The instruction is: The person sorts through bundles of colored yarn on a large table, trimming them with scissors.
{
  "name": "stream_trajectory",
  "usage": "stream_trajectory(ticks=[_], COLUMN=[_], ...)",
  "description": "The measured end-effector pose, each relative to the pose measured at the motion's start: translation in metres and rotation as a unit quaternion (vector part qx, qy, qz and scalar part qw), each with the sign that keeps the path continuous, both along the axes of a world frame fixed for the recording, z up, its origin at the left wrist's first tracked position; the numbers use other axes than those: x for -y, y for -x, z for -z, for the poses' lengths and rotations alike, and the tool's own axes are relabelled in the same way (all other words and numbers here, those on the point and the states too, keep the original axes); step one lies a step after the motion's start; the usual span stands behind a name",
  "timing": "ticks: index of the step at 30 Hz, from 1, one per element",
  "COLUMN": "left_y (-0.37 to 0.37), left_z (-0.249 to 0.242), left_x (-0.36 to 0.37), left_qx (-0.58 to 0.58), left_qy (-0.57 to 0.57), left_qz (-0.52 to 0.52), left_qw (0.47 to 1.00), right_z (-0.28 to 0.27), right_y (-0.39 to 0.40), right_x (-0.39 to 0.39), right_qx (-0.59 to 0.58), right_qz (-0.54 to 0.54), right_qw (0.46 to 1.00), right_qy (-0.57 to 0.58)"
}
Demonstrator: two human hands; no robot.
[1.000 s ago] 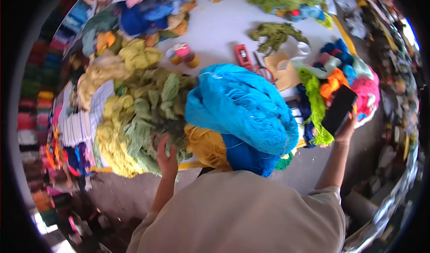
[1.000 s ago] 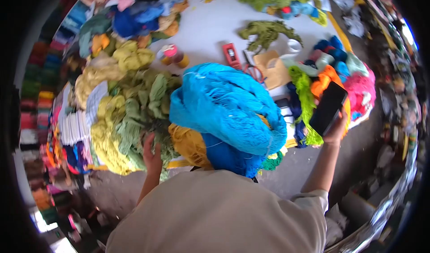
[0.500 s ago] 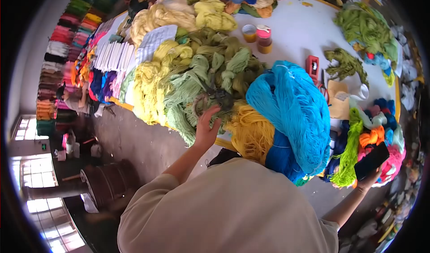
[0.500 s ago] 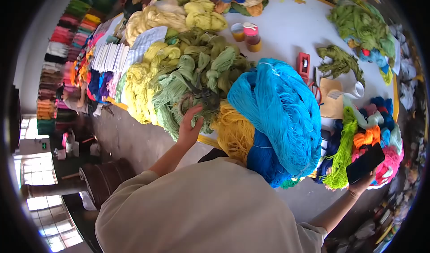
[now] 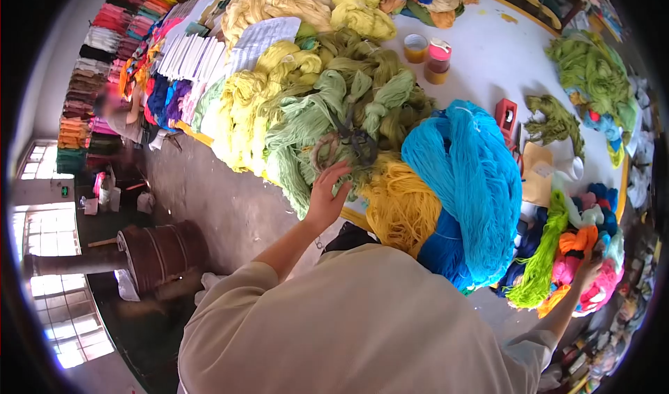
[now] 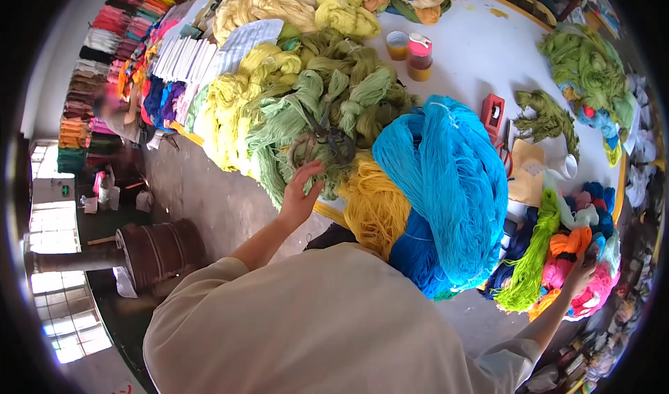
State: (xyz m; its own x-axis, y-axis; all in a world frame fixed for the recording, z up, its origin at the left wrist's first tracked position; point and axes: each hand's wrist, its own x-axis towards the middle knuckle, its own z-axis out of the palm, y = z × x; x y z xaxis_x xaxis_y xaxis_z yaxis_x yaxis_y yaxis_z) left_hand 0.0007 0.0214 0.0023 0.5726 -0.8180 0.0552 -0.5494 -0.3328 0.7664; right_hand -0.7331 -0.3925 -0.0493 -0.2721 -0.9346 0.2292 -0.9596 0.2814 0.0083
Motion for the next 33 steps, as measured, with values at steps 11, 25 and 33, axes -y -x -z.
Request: stream_trajectory(ticks=[11,25,33], left_y=[-0.028,-0.155,-0.358], left_z=[-0.001,-0.03,-0.071], left_x=[-0.027,-0.051,-0.058], left_qx=[0.018,0.067,0.235], left_qy=[-0.001,0.05,0.122], left_qz=[-0.026,-0.046,-0.052], left_qw=[0.999,0.995,0.963], right_z=[0.016,-0.094,-0.178], right_y=[-0.031,-0.163,-0.493], right_x=[-0.011,-0.064,-0.251], right_qx=[-0.205,-0.026,0.209], right_qz=[0.066,-0.17,-0.315], right_qw=[0.976,0.96,0.891], right_qy=[-0.041,0.221,0.251])
